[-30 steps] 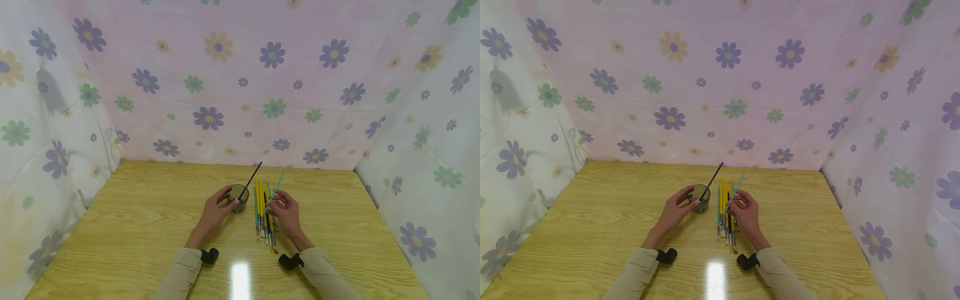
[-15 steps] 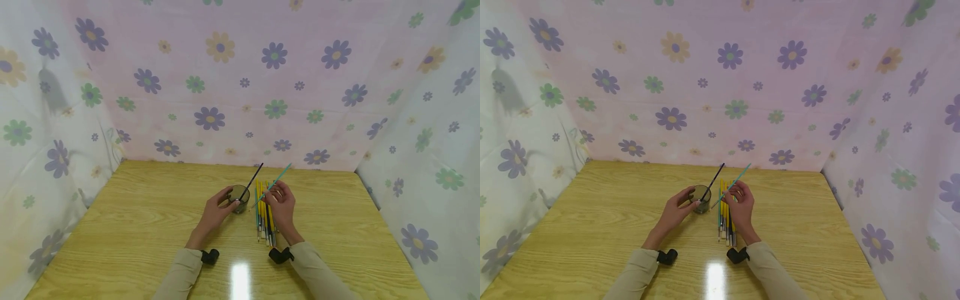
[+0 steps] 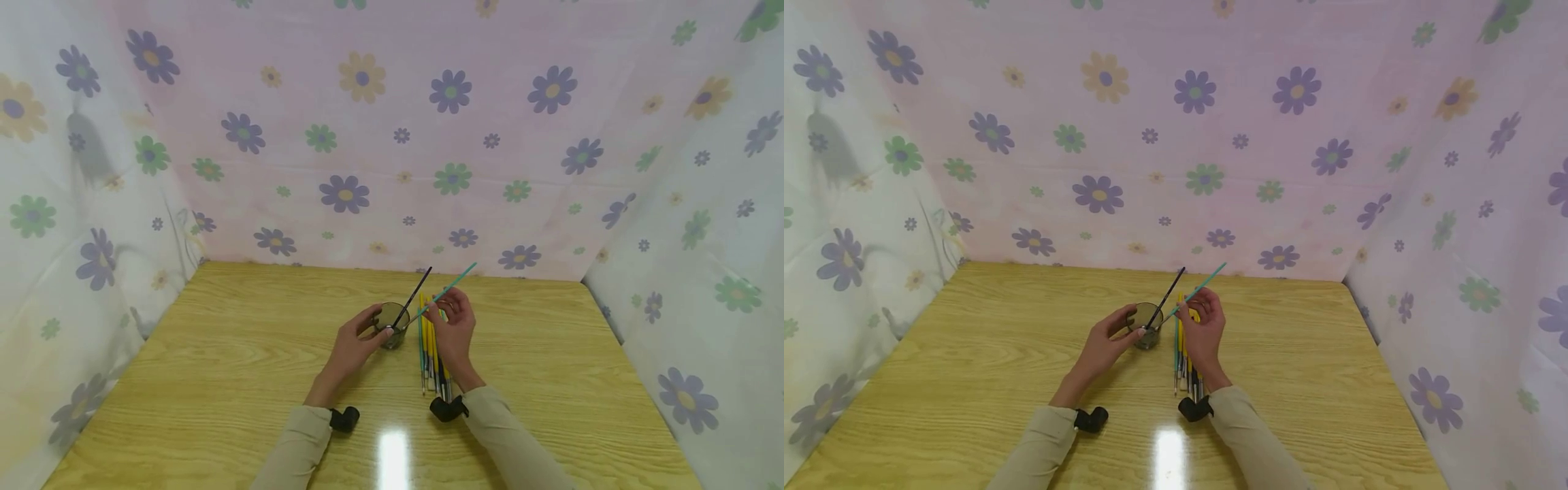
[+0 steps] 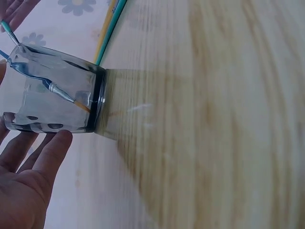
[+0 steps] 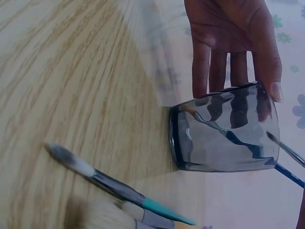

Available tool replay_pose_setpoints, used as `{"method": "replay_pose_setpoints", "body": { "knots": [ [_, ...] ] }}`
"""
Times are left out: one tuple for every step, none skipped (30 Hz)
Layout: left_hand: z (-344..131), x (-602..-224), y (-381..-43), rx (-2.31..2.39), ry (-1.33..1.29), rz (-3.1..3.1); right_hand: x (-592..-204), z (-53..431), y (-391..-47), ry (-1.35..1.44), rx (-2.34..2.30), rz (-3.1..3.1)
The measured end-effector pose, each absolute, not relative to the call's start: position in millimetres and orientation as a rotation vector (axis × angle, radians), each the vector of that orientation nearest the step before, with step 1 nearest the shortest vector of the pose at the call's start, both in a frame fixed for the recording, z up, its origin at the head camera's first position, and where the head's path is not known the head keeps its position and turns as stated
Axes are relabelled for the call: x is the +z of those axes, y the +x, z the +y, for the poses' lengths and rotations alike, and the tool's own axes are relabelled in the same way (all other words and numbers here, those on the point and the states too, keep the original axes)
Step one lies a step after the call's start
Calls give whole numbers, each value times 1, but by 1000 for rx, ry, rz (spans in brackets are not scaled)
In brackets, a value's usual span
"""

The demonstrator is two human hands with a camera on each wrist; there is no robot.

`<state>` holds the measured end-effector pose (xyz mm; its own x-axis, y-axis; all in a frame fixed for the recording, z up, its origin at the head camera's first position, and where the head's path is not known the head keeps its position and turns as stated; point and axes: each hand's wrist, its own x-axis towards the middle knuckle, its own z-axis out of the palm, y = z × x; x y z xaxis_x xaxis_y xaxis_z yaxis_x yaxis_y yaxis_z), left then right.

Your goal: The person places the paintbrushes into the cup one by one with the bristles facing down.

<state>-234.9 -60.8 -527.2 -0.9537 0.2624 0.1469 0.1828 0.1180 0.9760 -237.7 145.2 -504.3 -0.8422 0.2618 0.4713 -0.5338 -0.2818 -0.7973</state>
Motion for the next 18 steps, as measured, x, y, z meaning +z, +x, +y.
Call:
{"method": "replay_pose_setpoints", "body": {
  "knots": [
    [-61,-527,-235,1994,458,2300,-504,144,-238,342,2143,-1486],
    [-61,-527,-235,1991,457,2300,-504,143,-238,344,2134,-1493],
    [-61,-527,-235,1989,455,2301,-504,141,-238,345,2128,-1499],
    [-61,-527,-235,1988,461,2305,-505,140,-239,344,2122,-1507],
    [-61,-527,-235,1989,469,2311,-506,139,-239,346,2116,-1515],
    [-61,-527,-235,1990,470,2316,-507,138,-239,345,2109,-1525],
    [-61,-527,-235,1990,470,2320,-508,137,-240,343,2101,-1536],
    [-61,-527,-235,1990,471,2324,-509,136,-241,344,2090,-1548],
    [-61,-527,-235,1991,476,2328,-510,135,-241,342,2086,-1556],
    [-61,-527,-235,1990,476,2329,-511,134,-241,339,2084,-1561],
    [-61,-527,-235,1989,472,2327,-512,133,-241,336,2085,-1563],
    [-61,-527,-235,1988,465,2324,-512,133,-242,331,2087,-1565],
    [-61,-527,-235,1985,464,2323,-513,132,-242,328,2090,-1566],
    [-61,-527,-235,1984,464,2321,-514,131,-242,324,2097,-1565],
    [-62,-527,-235,1985,468,2319,-514,131,-242,317,2104,-1566],
    [-62,-527,-235,1987,464,2314,-515,130,-242,310,2105,-1571],
    [-62,-527,-236,1992,464,2312,-515,130,-243,301,2106,-1576],
    [-62,-528,-236,1993,466,2311,-516,129,-243,291,2105,-1581]
  ]
}}
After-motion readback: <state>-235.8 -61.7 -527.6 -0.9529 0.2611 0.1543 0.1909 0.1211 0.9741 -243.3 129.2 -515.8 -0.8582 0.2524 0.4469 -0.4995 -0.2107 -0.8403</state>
